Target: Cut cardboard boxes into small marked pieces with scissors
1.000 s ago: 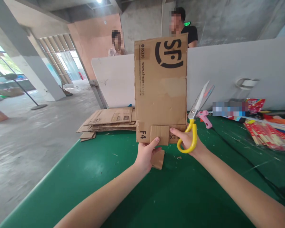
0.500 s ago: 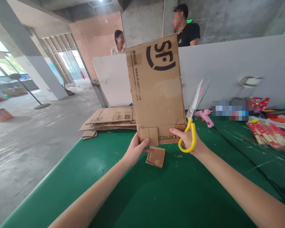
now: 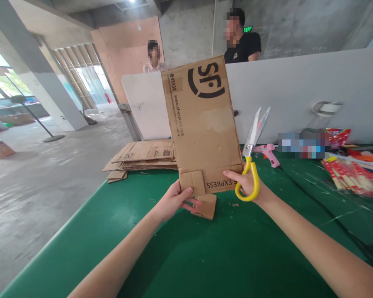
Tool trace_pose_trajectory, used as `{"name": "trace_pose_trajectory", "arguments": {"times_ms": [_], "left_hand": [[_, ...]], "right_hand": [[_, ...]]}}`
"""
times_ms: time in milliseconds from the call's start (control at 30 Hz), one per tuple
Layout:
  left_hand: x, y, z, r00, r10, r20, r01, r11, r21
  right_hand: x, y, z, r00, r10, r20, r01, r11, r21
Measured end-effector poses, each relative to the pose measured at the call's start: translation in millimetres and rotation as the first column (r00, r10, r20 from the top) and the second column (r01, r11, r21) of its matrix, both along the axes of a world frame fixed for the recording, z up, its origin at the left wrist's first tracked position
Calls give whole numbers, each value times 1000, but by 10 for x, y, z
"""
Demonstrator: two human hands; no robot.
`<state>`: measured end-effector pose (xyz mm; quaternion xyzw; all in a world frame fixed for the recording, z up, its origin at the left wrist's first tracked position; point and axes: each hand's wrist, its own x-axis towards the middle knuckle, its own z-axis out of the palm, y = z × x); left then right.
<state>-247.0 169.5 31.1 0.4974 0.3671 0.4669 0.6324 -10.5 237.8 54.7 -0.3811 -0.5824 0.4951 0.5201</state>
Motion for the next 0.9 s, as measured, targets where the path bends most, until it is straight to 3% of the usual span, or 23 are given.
{"name": "trace_pose_trajectory", "arguments": {"times_ms": [133, 233, 300, 400, 533, 633, 733, 833, 900], "left_hand": [[147, -9, -16, 971, 175, 161, -185, 982, 44], [283, 0, 27, 910, 305, 280, -331, 942, 51], [400, -23, 51, 866, 372, 334, -404, 914, 32], [606, -121, 44, 835, 395, 383, -417, 909, -28], [796, -241, 21, 839, 374, 394, -362, 926, -107], [786, -239, 33, 882, 402, 245, -391, 916, -92], [653, -253, 47, 918, 395, -19, -394, 918, 44], [435, -403, 152, 876, 266, -402, -208, 961, 182], [271, -546, 363, 774, 49, -631, 64, 986, 155]], "right_hand": [[-60, 5, 9, 964, -34, -262, 27, 999, -28], [-197, -77, -38, 899, -65, -432, 4, 990, -139], [-335, -179, -103, 886, -57, -460, -51, 974, -219], [-545, -351, -200, 913, -49, -404, -84, 949, -304], [-660, -489, -202, 914, 93, -394, -168, 973, -160], [-615, -488, -127, 941, 126, -314, -185, 969, -166], [-515, -394, -78, 972, 61, -227, -115, 965, -236], [-367, -231, -79, 986, -2, -168, -38, 971, -237], [-248, -121, -83, 992, 70, -105, -92, 970, -223]]}}
